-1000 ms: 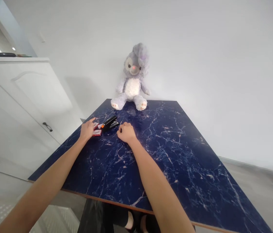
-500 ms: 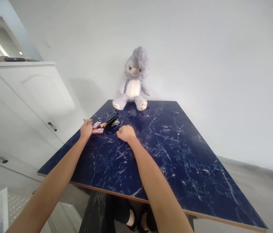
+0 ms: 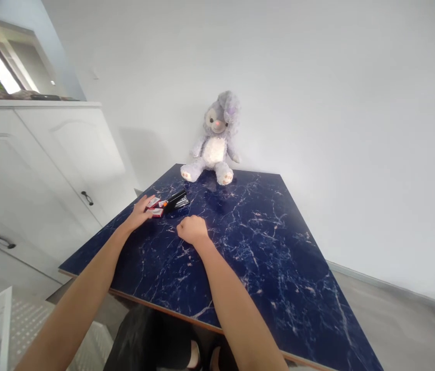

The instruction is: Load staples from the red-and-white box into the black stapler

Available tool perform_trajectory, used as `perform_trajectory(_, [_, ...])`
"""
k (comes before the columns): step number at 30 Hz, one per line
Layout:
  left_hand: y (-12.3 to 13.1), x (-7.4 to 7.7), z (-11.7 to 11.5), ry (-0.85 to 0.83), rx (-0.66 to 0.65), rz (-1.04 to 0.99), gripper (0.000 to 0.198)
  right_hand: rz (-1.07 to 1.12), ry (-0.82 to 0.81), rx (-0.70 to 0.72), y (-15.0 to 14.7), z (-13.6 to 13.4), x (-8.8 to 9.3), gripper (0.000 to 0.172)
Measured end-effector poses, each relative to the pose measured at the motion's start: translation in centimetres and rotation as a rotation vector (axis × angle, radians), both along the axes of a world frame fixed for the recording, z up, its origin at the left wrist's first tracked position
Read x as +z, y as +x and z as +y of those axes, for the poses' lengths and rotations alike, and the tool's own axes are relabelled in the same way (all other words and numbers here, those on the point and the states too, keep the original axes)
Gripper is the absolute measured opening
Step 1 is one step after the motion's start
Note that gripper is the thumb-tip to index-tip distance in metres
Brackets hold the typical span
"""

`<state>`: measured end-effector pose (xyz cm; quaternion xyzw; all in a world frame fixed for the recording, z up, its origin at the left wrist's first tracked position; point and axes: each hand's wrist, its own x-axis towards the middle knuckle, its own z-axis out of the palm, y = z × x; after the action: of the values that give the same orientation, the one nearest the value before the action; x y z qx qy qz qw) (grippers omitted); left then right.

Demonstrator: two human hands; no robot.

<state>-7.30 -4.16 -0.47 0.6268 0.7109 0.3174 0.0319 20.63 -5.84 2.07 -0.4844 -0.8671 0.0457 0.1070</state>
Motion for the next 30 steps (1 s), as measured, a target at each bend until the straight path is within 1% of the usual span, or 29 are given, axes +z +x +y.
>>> perform_trajectory(2, [-0.1,-0.2,-0.2,-0.053,-0.052,0.035,0.081,0.004,-0.008,0.011,-0.2,0.5,0.1,0.035])
perform_trajectory(3, [-0.1,-0.3,-0.2,-0.068,-0.064,0.048,0.082,0.007,-0.013,0.011,-0.3,0.7,0.1,0.036])
perform_trajectory(6, [0.1,-0.3,-0.2,-0.051,-0.077,0.044,0.079,0.018,-0.024,0.003,-0.5,1.4,-0.1,0.037])
perform_trajectory(10, [0.4,-0.1,-0.3,0.021,-0.109,0.057,0.073,0.049,-0.025,0.019,-0.2,1.6,-0.5,0.035])
perform_trajectory(14, [0.5,0.0,-0.4,0.04,-0.114,0.122,0.067,0.066,-0.034,0.015,0.2,0.9,-0.4,0.036])
perform_trajectory(19, [0.8,-0.1,-0.3,0.01,-0.092,0.134,0.064,0.034,0.022,-0.01,0.4,-1.2,0.1,0.037])
perform_trajectory(23, [0.8,-0.2,-0.3,0.033,-0.081,0.109,0.063,0.011,0.03,0.063,0.7,-2.6,0.0,0.038])
perform_trajectory(26, [0.6,-0.3,-0.2,0.059,-0.063,0.126,0.058,0.012,0.01,0.105,0.9,-2.8,-0.1,0.039])
perform_trajectory(30, [0.5,-0.2,-0.1,0.098,-0.049,0.207,0.054,0.031,-0.003,0.126,1.0,-2.5,-0.1,0.04])
